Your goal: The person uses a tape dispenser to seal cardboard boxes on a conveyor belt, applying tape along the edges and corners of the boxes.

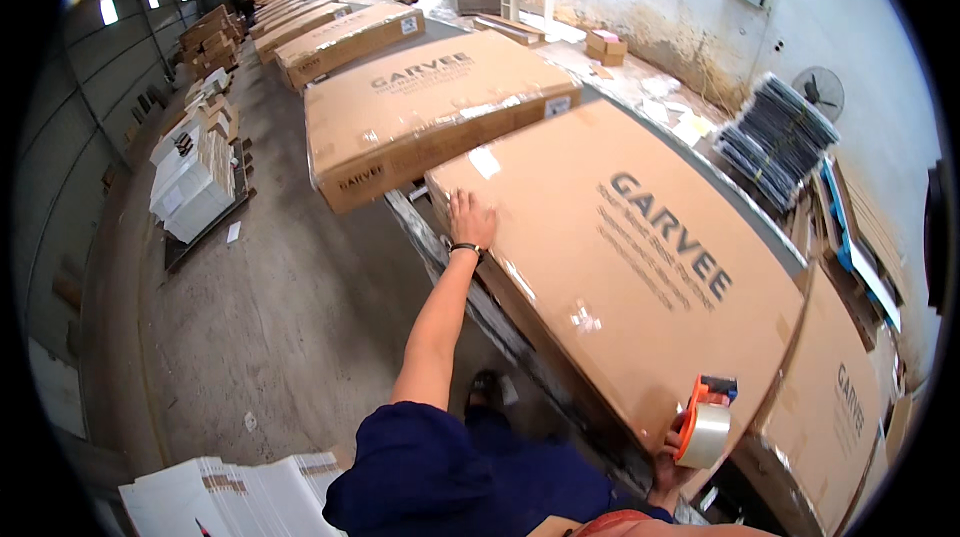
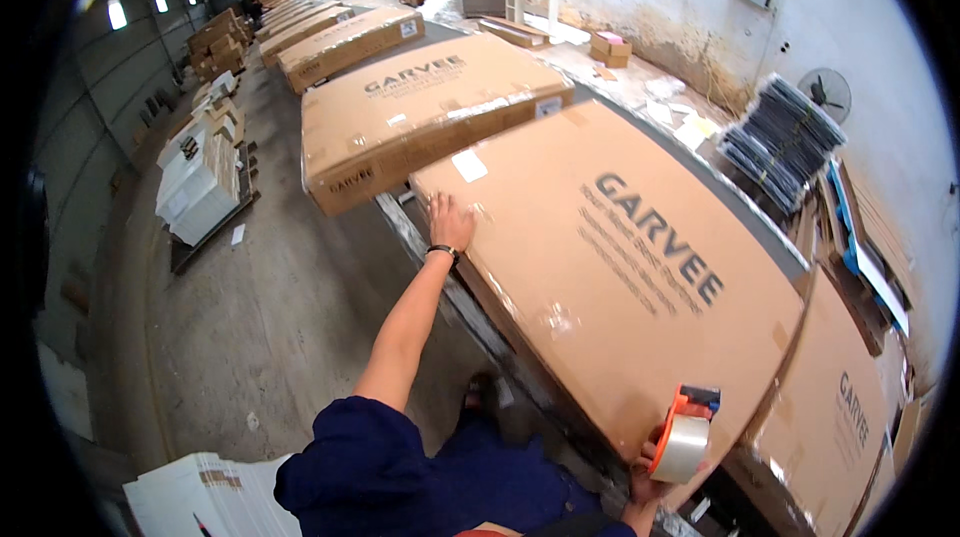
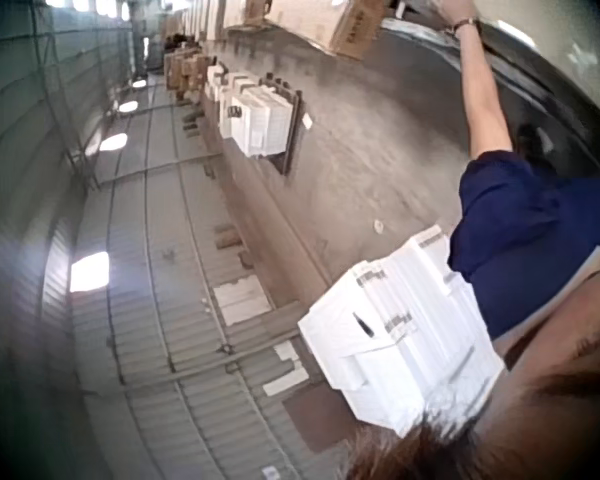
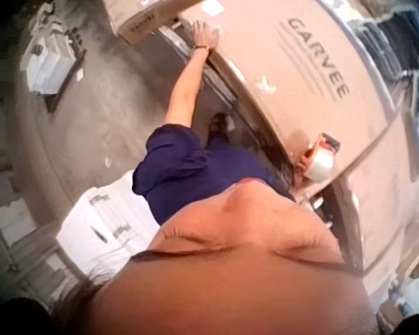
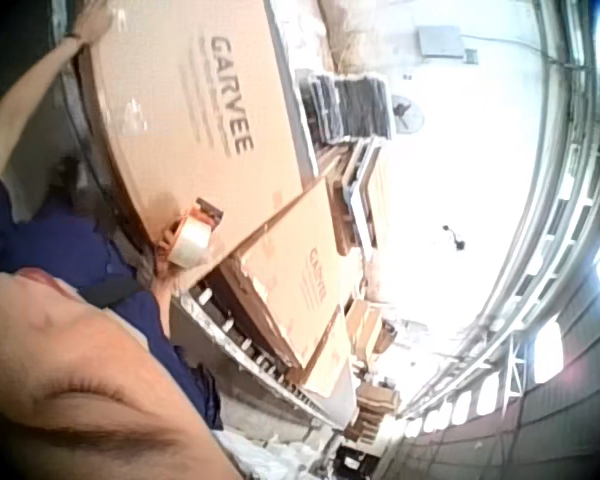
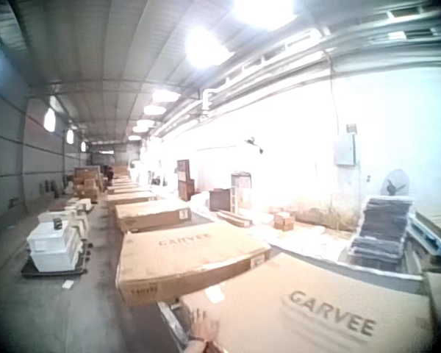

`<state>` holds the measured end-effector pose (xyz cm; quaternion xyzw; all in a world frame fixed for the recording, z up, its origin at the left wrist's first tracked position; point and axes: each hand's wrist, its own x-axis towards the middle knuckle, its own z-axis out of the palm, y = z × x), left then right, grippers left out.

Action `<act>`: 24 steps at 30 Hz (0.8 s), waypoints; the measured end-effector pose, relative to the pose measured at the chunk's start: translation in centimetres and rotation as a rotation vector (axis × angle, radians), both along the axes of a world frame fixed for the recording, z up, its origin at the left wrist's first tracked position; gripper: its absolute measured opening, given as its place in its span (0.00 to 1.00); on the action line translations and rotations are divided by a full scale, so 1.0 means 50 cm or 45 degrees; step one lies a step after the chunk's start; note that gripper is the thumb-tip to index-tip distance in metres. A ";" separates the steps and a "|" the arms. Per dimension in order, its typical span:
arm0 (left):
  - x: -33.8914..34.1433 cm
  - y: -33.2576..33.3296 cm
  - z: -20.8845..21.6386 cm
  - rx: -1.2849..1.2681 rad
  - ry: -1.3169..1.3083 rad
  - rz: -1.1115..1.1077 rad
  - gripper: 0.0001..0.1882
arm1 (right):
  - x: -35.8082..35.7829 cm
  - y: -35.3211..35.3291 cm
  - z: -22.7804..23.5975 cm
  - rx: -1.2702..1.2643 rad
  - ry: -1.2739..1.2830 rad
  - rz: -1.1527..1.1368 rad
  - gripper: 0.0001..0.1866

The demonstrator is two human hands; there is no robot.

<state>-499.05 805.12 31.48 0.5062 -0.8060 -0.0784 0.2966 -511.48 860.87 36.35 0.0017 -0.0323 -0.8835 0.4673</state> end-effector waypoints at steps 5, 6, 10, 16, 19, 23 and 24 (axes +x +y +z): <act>0.066 -0.247 0.011 -0.073 -0.145 -0.042 0.33 | 0.005 -0.142 -0.003 0.966 0.168 -0.546 0.45; 0.012 -0.267 0.028 -0.070 -0.129 -0.131 0.31 | -0.005 -0.086 -0.039 1.126 0.100 -0.604 0.42; 0.046 -0.332 0.049 0.149 -0.169 -0.106 0.24 | -0.057 -0.056 -0.128 0.868 0.163 -0.526 0.38; 0.009 -0.372 0.084 0.434 -0.397 -0.019 0.32 | -0.028 -0.140 -0.039 0.069 -0.015 -0.441 0.44; -0.007 -0.353 0.066 0.380 -0.323 -0.023 0.33 | -0.034 -0.107 -0.055 0.272 -0.085 -0.529 0.45; 0.009 -0.340 0.056 0.256 -0.313 -0.050 0.32 | -0.027 -0.115 -0.045 0.673 -0.071 -0.676 0.41; 0.017 -0.349 0.052 0.206 -0.379 -0.030 0.32 | -0.029 -0.125 -0.035 0.693 0.237 -0.655 0.41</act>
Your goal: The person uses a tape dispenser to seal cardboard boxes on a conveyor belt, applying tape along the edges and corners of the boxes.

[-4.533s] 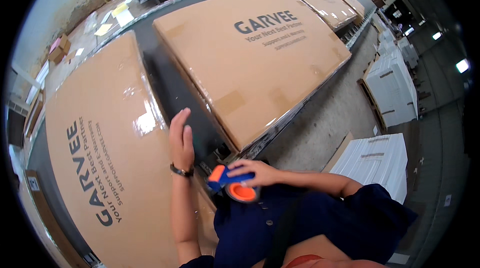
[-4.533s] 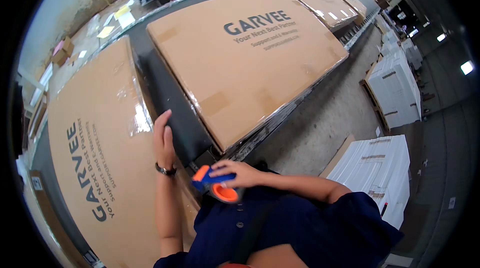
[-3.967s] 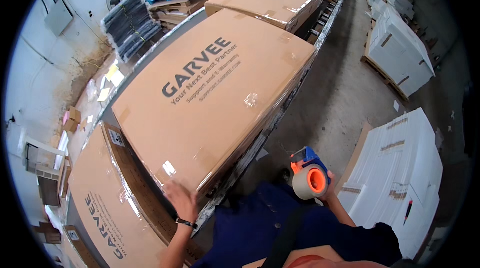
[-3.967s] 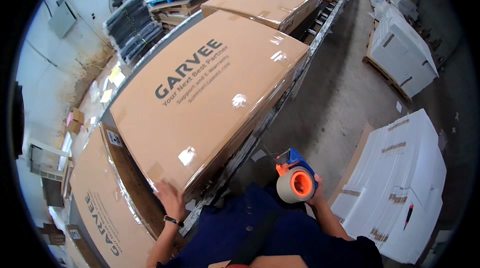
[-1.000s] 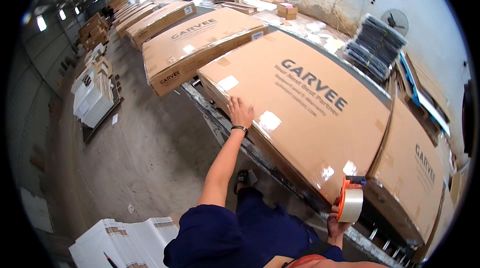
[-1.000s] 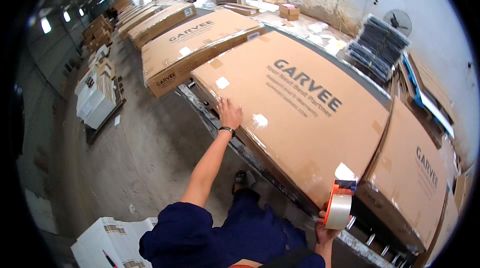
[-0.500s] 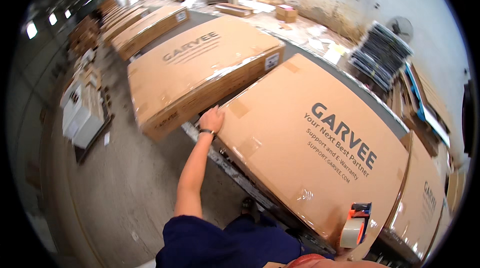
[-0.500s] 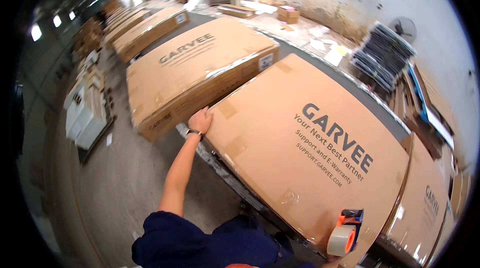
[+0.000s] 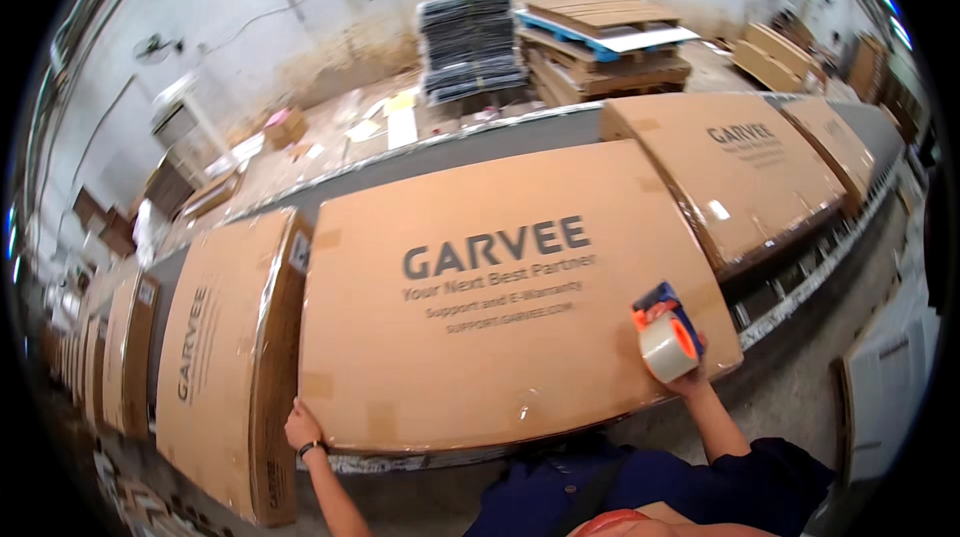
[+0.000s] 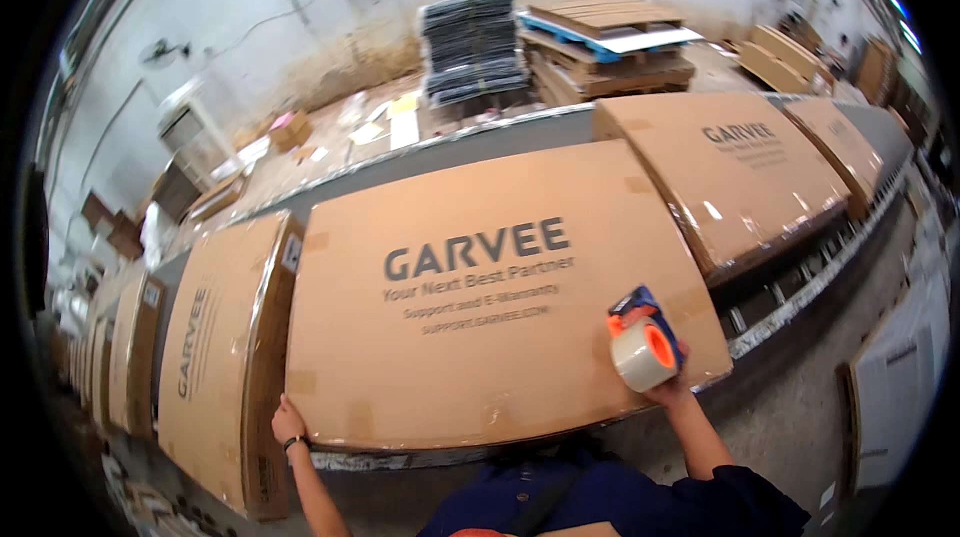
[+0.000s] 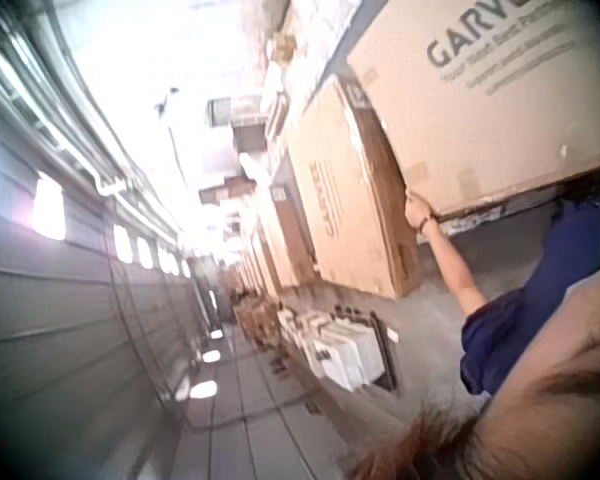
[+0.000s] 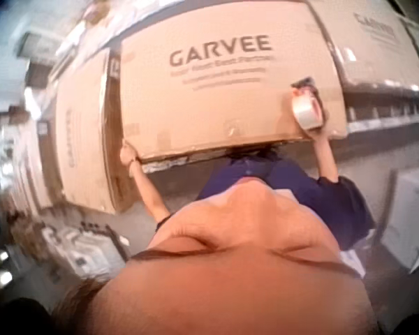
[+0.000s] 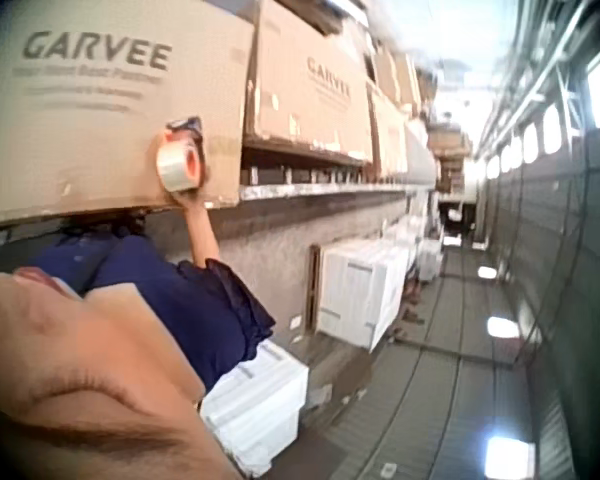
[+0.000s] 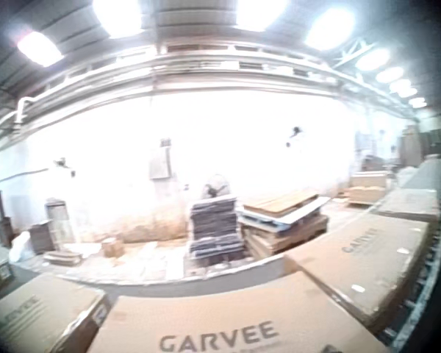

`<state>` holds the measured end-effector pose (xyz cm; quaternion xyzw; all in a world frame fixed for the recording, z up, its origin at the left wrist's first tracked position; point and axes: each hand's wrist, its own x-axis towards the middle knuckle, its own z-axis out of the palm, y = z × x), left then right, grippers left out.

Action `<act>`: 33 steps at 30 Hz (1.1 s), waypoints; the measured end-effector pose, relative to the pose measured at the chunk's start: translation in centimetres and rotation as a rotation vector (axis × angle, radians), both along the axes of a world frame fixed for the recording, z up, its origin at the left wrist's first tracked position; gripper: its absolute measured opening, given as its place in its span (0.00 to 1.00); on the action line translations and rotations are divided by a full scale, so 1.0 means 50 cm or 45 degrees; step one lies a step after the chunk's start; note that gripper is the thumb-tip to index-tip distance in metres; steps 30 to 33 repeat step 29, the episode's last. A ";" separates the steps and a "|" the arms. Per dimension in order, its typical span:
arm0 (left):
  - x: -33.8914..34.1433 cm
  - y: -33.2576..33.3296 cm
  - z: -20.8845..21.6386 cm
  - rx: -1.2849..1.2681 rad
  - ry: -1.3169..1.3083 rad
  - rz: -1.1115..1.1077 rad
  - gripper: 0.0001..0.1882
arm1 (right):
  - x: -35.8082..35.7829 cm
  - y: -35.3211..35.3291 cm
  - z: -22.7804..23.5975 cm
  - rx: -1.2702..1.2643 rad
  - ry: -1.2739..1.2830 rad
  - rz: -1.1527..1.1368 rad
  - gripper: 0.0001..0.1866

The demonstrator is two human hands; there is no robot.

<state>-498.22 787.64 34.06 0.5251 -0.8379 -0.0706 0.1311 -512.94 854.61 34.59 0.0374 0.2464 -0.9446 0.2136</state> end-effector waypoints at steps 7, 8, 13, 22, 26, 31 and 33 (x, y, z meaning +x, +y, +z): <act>-0.026 -0.004 0.015 -0.019 -0.241 0.014 0.32 | 0.013 0.013 -0.026 -0.177 -0.031 0.089 0.40; -0.032 0.005 0.020 0.010 -0.211 0.025 0.32 | 0.021 0.005 -0.003 -0.140 -0.034 0.095 0.39; -0.011 0.009 0.004 -0.125 -0.100 0.186 0.28 | 0.026 -0.018 0.026 -0.077 -0.155 0.111 0.38; 0.044 0.243 -0.132 0.057 0.788 0.517 0.39 | 0.021 0.215 0.003 0.294 0.380 -0.562 0.39; -0.029 0.350 -0.113 0.544 1.543 0.465 0.39 | -0.013 0.296 -0.002 0.274 0.293 -0.844 0.35; -0.078 0.383 -0.013 0.942 2.394 0.350 0.38 | -0.022 0.299 -0.015 0.312 0.249 -0.901 0.36; -0.078 0.383 -0.013 0.942 2.394 0.350 0.38 | -0.022 0.299 -0.015 0.312 0.249 -0.901 0.36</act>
